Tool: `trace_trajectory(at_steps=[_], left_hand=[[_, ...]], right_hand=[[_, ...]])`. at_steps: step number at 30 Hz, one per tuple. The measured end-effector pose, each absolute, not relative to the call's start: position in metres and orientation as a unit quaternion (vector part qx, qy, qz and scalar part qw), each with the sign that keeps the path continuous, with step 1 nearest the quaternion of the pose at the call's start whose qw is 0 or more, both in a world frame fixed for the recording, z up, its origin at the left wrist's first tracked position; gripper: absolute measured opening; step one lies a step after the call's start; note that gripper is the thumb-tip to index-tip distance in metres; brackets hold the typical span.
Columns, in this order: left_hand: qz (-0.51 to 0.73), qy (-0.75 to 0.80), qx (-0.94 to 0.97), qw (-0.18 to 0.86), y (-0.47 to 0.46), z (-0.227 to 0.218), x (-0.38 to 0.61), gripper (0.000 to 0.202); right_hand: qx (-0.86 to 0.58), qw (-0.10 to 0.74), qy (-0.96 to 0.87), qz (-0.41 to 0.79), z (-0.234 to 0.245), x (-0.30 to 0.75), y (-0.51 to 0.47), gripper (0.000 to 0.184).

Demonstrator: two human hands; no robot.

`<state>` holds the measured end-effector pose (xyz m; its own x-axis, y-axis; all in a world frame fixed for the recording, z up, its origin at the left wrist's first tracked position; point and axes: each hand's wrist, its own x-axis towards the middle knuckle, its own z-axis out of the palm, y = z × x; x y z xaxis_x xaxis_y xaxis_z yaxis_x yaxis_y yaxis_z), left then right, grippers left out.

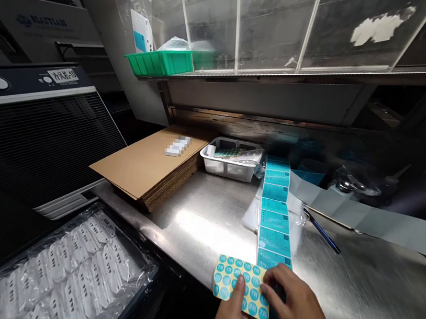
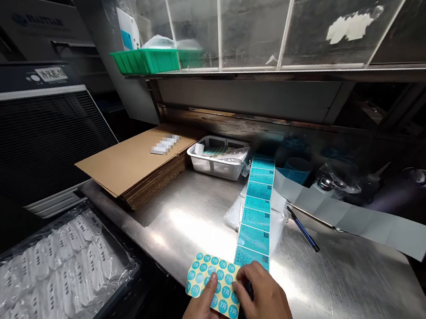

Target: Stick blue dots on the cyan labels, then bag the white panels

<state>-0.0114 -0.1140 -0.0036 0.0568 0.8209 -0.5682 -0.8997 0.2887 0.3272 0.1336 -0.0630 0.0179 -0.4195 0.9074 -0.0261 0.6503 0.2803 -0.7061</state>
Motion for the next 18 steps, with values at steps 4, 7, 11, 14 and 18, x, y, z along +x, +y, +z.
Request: trace_trajectory(at_steps=[4,7,11,14,18], left_hand=[[0.594,0.350,-0.033,0.724,-0.117,0.001,-0.010,0.055],[0.587,0.343,-0.015,0.733,-0.118,0.001,-0.011,0.056],[0.576,0.332,0.003,0.747,-0.116,0.002,-0.013,0.057],[0.571,0.340,-0.004,0.747,-0.115,0.005,-0.013,0.056],[0.569,0.351,-0.008,0.744,-0.114,0.008,-0.012,0.055]], right_hand=[[-0.510,0.195,-0.787,0.285,0.004,0.135,-0.089,0.013],[-0.509,0.225,-0.802,0.219,-0.007,0.135,-0.097,0.016],[-0.500,0.263,-0.811,0.152,-0.016,0.134,-0.100,0.015],[-0.487,0.276,-0.819,0.129,-0.018,0.134,-0.100,0.013],[-0.479,0.302,-0.805,0.176,-0.021,0.132,-0.098,0.010]])
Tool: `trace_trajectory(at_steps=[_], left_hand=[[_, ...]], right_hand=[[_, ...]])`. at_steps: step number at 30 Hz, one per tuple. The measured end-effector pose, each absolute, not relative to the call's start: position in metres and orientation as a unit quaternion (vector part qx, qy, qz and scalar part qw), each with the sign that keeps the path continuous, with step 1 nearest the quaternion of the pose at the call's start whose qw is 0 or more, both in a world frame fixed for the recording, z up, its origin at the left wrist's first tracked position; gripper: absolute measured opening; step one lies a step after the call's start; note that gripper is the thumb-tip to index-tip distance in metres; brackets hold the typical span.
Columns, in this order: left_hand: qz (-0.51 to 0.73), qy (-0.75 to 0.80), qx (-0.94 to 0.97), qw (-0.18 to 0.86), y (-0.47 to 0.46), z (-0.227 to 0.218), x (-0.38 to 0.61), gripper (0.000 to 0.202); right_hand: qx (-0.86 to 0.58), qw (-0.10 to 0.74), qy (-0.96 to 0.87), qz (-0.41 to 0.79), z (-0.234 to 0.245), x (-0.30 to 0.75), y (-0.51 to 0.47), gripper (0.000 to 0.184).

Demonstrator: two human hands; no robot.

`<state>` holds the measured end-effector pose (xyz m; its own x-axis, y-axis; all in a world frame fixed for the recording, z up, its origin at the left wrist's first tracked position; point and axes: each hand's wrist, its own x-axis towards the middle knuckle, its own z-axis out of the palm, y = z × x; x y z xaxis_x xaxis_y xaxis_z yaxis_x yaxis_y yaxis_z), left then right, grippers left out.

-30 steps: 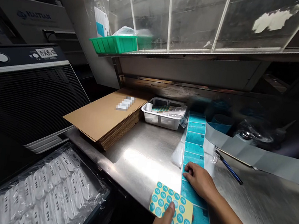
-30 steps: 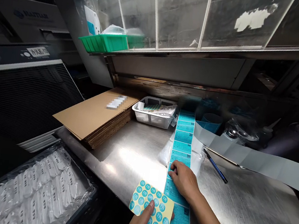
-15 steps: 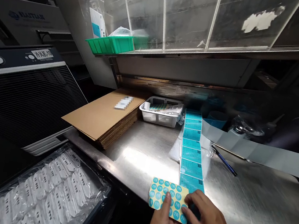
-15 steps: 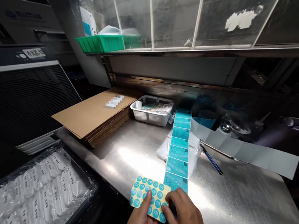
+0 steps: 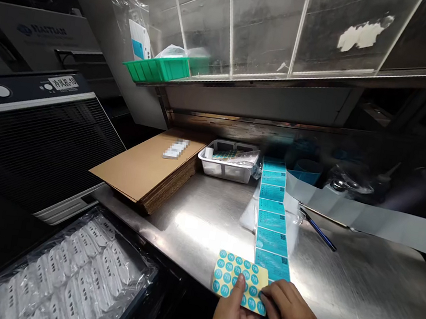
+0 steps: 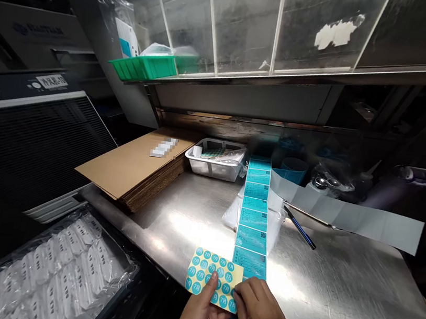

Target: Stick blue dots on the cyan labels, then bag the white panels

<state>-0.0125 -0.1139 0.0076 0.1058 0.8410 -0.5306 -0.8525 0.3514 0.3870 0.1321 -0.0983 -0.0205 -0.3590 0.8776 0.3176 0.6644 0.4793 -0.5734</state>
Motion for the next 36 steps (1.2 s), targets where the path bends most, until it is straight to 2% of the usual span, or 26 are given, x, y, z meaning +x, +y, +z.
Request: trace_trajectory(at_steps=[9,14,18,23,28,32,36], left_hand=[[0.581,0.348,-0.068,0.732,-0.112,-0.003,-0.012,0.058],[0.559,0.394,-0.089,0.724,-0.117,-0.007,-0.011,0.065],[0.564,0.402,-0.114,0.713,-0.120,-0.015,-0.009,0.073],[0.563,0.405,-0.121,0.710,-0.120,-0.022,-0.009,0.073],[0.553,0.406,-0.116,0.719,-0.121,-0.019,-0.012,0.071],[0.535,0.412,-0.092,0.732,-0.120,-0.015,-0.015,0.067],[0.526,0.391,-0.038,0.755,-0.120,-0.016,-0.017,0.067]], right_hand=[[-0.482,0.269,-0.747,0.372,0.000,0.139,-0.071,0.019],[-0.536,0.268,-0.747,0.288,0.017,0.144,0.012,0.015],[-0.534,0.221,-0.768,0.277,0.008,0.139,0.069,0.008],[-0.524,0.139,-0.790,0.286,-0.007,0.135,0.092,0.019],[-0.541,0.101,-0.791,0.268,-0.011,0.133,0.095,0.023],[-0.570,0.111,-0.776,0.245,-0.010,0.127,0.095,0.022],[-0.580,0.165,-0.767,0.219,0.002,0.124,0.076,0.011]])
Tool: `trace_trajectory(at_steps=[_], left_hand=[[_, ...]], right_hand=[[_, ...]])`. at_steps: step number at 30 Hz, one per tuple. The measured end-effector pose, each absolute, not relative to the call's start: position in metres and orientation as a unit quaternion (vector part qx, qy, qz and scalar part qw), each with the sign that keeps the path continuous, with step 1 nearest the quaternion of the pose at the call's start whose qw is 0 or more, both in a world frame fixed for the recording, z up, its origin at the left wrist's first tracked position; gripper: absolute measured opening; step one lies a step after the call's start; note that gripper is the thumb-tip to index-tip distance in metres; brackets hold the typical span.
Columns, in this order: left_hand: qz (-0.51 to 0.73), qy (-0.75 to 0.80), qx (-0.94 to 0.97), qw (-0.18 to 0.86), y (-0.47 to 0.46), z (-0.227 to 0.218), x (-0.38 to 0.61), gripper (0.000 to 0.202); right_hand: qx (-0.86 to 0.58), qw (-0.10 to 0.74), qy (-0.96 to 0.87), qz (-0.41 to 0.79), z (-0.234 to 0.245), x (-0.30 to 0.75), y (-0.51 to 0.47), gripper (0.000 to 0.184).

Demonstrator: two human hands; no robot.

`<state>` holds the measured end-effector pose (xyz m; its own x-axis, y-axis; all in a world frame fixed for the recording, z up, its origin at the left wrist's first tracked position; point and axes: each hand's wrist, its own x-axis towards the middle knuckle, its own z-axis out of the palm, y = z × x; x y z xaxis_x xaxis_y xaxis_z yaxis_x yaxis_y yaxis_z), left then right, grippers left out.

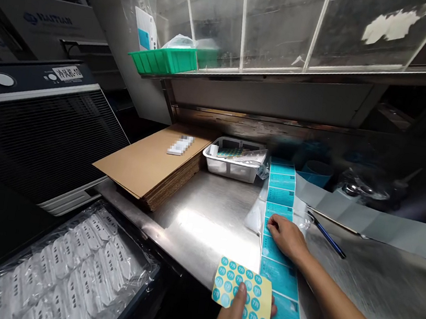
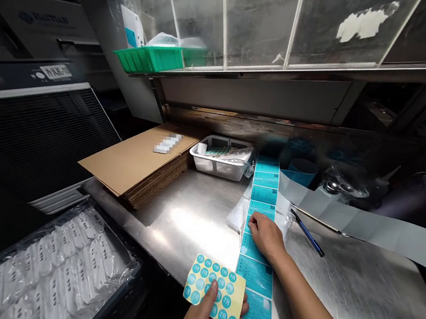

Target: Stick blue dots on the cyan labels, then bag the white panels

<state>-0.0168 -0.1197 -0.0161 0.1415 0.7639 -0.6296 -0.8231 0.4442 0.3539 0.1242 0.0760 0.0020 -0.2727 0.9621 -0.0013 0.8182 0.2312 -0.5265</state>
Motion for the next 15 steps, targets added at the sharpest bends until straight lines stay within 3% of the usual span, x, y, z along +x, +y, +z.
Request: trace_trajectory(at_steps=[4,10,15], left_hand=[[0.531,0.387,-0.023,0.754,-0.121,-0.017,-0.017,0.067],[0.569,0.362,0.006,0.738,-0.124,-0.002,-0.015,0.062],[0.560,0.370,0.038,0.740,-0.126,0.002,-0.015,0.066]], right_hand=[[-0.553,0.206,-0.771,0.238,0.021,0.130,0.022,0.014],[-0.465,0.171,-0.800,0.339,0.017,0.141,-0.080,0.010],[-0.457,0.226,-0.821,0.257,-0.002,0.141,-0.110,0.011]])
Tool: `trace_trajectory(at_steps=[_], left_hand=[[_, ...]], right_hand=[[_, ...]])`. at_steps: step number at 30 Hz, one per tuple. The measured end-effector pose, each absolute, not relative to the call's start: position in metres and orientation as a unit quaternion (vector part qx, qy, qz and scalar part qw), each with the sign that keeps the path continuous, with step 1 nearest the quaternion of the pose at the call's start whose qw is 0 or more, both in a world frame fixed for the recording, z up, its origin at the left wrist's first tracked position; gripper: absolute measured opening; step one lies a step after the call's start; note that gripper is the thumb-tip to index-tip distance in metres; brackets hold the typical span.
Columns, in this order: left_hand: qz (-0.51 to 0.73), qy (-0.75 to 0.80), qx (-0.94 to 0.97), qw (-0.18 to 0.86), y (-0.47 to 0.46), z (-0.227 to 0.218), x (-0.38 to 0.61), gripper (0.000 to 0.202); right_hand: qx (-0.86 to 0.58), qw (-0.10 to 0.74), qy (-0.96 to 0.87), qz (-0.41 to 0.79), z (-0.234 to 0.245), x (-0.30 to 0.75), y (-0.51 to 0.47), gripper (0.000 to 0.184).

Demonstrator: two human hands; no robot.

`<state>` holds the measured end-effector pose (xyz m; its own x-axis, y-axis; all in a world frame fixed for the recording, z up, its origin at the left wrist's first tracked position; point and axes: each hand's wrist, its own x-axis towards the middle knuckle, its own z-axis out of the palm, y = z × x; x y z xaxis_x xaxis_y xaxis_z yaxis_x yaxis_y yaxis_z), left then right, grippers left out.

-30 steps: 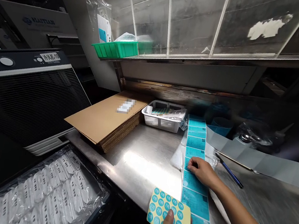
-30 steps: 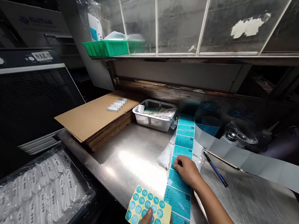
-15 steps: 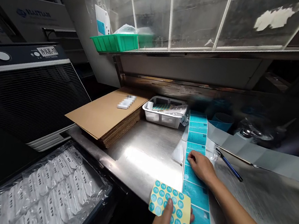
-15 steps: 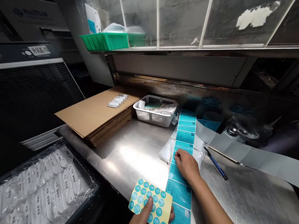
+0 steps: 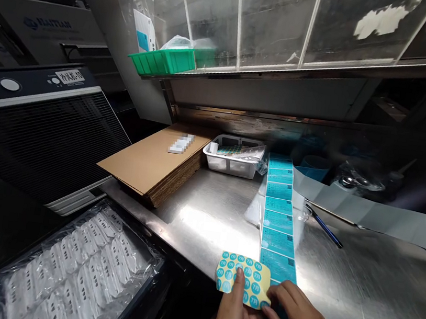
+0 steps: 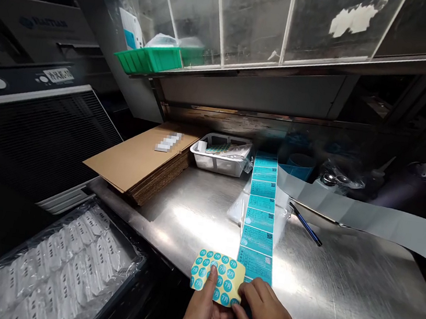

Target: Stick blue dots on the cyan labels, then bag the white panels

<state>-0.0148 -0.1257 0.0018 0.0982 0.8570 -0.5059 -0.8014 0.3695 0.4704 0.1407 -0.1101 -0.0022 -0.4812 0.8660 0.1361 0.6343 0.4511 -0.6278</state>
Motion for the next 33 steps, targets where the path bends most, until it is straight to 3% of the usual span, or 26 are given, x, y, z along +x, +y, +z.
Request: trace_trajectory(at_steps=[6,15,18,21,25,33], left_hand=[[0.536,0.380,0.055,0.752,-0.125,0.000,-0.017,0.074],[0.542,0.392,0.047,0.742,-0.124,-0.001,-0.016,0.075],[0.537,0.393,0.039,0.745,-0.123,0.000,-0.015,0.075],[0.544,0.391,0.027,0.742,-0.122,-0.001,-0.016,0.068],[0.527,0.392,0.009,0.754,-0.122,-0.008,-0.019,0.065],[0.529,0.456,-0.094,0.709,-0.130,-0.017,-0.009,0.068]], right_hand=[[-0.438,0.270,-0.844,0.151,-0.005,0.137,-0.112,0.010],[-0.409,0.325,-0.846,0.106,-0.012,0.134,-0.112,0.014],[-0.406,0.334,-0.839,0.141,-0.014,0.132,-0.114,0.011],[-0.409,0.333,-0.811,0.254,-0.011,0.133,-0.113,0.009],[-0.446,0.313,-0.745,0.385,0.007,0.144,-0.082,0.019],[-0.547,0.268,-0.733,0.304,0.017,0.149,0.053,0.016]])
